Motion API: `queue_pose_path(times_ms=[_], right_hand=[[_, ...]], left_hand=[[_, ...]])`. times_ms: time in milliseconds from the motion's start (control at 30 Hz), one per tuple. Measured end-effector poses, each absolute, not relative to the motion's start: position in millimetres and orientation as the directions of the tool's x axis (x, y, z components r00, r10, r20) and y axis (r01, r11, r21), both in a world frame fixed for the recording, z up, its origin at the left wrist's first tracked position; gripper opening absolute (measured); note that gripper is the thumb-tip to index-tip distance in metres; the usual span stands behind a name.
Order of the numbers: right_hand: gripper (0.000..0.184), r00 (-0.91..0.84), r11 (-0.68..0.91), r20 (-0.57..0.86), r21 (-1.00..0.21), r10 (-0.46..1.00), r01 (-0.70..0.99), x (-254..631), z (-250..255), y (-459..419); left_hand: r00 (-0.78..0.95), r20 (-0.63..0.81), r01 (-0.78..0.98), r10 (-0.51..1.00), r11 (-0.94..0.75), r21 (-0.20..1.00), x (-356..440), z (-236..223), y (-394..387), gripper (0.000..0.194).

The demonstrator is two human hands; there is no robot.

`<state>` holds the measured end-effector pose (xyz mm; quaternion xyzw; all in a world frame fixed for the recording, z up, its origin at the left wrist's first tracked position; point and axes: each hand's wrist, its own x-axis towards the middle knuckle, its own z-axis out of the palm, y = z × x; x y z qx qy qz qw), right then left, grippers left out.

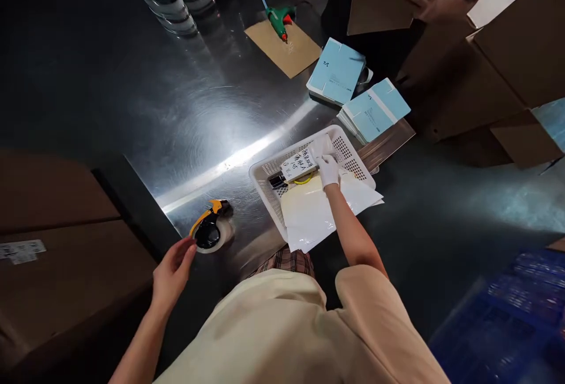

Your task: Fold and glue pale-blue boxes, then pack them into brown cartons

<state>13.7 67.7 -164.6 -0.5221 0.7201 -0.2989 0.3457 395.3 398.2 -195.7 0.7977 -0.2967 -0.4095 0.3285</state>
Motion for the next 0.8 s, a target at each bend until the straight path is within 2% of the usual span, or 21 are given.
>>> queue_pose_path(times_ms=[100, 167, 267, 333, 467, 533, 600, 667, 700, 733, 800], right_hand=[[0.049, -0.161, 0.275, -0.23, -0.883, -0.96, -0.379, 14.1, -158.2, 88.2], [0.047, -0.12, 0.256, -0.229, -0.918, -0.966, -0.303, 15.6, -151.1, 99.2], [0.046, -0.045, 0.209, -0.204, -0.947, -0.978, -0.243, 19.7, -140.0, 106.3], [0.045, 0.007, 0.19, -0.196, -0.956, -0.98, -0.224, 23.0, -135.4, 105.8], [0.042, 0.034, 0.175, -0.19, -0.95, -0.981, -0.257, 26.9, -135.3, 106.1], [0.042, -0.004, 0.177, -0.185, -0.935, -0.983, -0.308, 27.2, -136.2, 111.5], [0.042, -0.111, 0.103, -0.061, -0.898, -0.992, -0.427, 28.2, -134.1, 118.5], [0.037, -0.154, -0.052, 0.19, -0.775, -0.97, -0.629, 32.0, -127.5, 122.6], [0.033, -0.096, -0.143, 0.304, -0.675, -0.948, -0.724, 35.4, -122.6, 122.4], [0.029, 0.008, -0.235, 0.374, -0.565, -0.927, -0.791, 39.6, -117.0, 120.8], [0.027, 0.273, -0.413, 0.366, -0.387, -0.89, -0.824, 48.9, -105.3, 115.7]], left_hand=[[0.225, -0.252, -0.377, -0.941, -0.323, 0.868, 352.6, -156.8, 308.2, 0.059], [0.026, -0.139, -0.433, -0.99, -0.136, 0.891, 318.7, -133.5, 243.7, 0.056], [-0.151, -0.032, -0.438, -0.988, 0.038, 0.898, 273.3, -108.3, 154.4, 0.071], [-0.202, -0.089, -0.367, -0.975, -0.009, 0.93, 252.8, -100.0, 109.8, 0.067], [-0.28, -0.242, -0.164, -0.929, -0.202, 0.966, 238.5, -97.6, 73.0, 0.04], [-0.268, -0.268, -0.125, -0.925, -0.243, 0.962, 239.9, -98.8, 73.4, 0.033], [-0.245, -0.316, -0.102, -0.917, -0.3, 0.949, 242.0, -100.2, 75.5, 0.028], [-0.226, -0.381, -0.076, -0.897, -0.374, 0.924, 242.2, -101.2, 73.8, 0.025], [-0.215, -0.414, -0.071, -0.884, -0.409, 0.91, 241.0, -101.0, 71.8, 0.024], [-0.203, -0.444, -0.073, -0.873, -0.438, 0.896, 239.1, -99.7, 69.9, 0.022], [-0.177, -0.494, -0.079, -0.851, -0.488, 0.869, 233.4, -92.4, 70.3, 0.026]])
